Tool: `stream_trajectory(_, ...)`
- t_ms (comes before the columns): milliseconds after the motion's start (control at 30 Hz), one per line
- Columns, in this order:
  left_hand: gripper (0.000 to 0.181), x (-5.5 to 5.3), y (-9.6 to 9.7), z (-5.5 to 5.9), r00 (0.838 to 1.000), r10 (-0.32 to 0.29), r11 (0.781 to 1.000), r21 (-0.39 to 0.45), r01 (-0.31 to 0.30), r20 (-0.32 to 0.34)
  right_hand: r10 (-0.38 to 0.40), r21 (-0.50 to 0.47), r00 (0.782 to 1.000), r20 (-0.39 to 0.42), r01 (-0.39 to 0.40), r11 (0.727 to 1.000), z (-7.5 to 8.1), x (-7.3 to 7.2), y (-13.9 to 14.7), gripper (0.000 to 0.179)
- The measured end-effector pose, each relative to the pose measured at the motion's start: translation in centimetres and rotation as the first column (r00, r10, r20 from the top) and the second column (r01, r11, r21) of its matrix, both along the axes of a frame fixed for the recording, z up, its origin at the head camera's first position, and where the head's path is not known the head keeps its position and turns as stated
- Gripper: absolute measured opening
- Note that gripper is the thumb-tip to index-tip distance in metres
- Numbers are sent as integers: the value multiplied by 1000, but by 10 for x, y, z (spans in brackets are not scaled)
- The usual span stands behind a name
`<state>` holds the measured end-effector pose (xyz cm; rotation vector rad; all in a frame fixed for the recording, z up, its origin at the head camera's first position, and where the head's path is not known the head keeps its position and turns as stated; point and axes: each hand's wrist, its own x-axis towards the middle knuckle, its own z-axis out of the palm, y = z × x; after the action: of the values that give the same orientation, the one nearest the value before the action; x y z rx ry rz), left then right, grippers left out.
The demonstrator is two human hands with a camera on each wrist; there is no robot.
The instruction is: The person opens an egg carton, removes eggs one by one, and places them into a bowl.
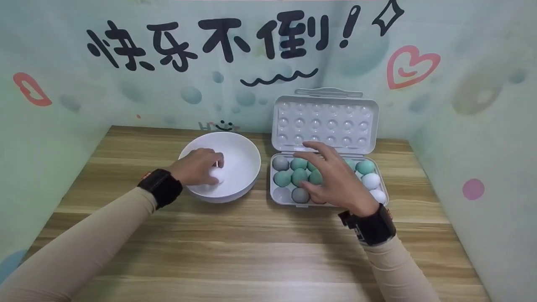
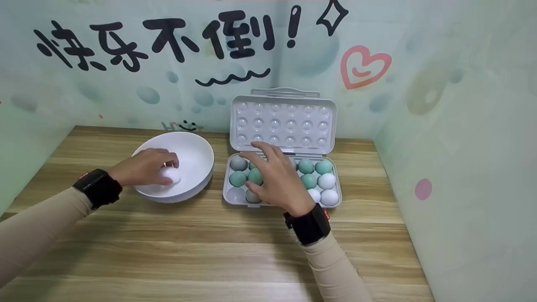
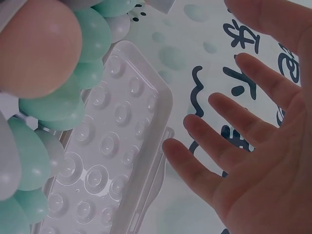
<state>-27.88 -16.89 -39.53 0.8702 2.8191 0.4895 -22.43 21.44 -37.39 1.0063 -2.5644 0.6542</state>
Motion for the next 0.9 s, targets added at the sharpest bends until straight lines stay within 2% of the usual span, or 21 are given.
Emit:
stream_trajectory(167,33,1,-1,2,1000,16,999,-43,-16,16,0,9,1000,7,0,1000,0,0,1,64)
stream_trajectory(300,35,5,-2,4,1000,3,999,-54,-3,1,-4,22,1000,26,4,1000,-1,0,0,65)
stream_trajectory(500,39,12,3,14,1000,5,1000,9,-4,-22,3,49,999,45,-5,999,-2,0,1,66)
stream_trajectory(600,40,15,11,20,996,-3,997,76,10,-92,14,57,999,40,-17,998,-3,0,1,65)
stream_trajectory(733,45,23,28,29,979,-8,989,141,37,-206,27,66,999,41,-30,997,-5,1,0,63)
stream_trajectory(900,60,37,52,38,972,0,984,174,42,-236,32,77,998,59,-37,996,-8,1,-3,63)
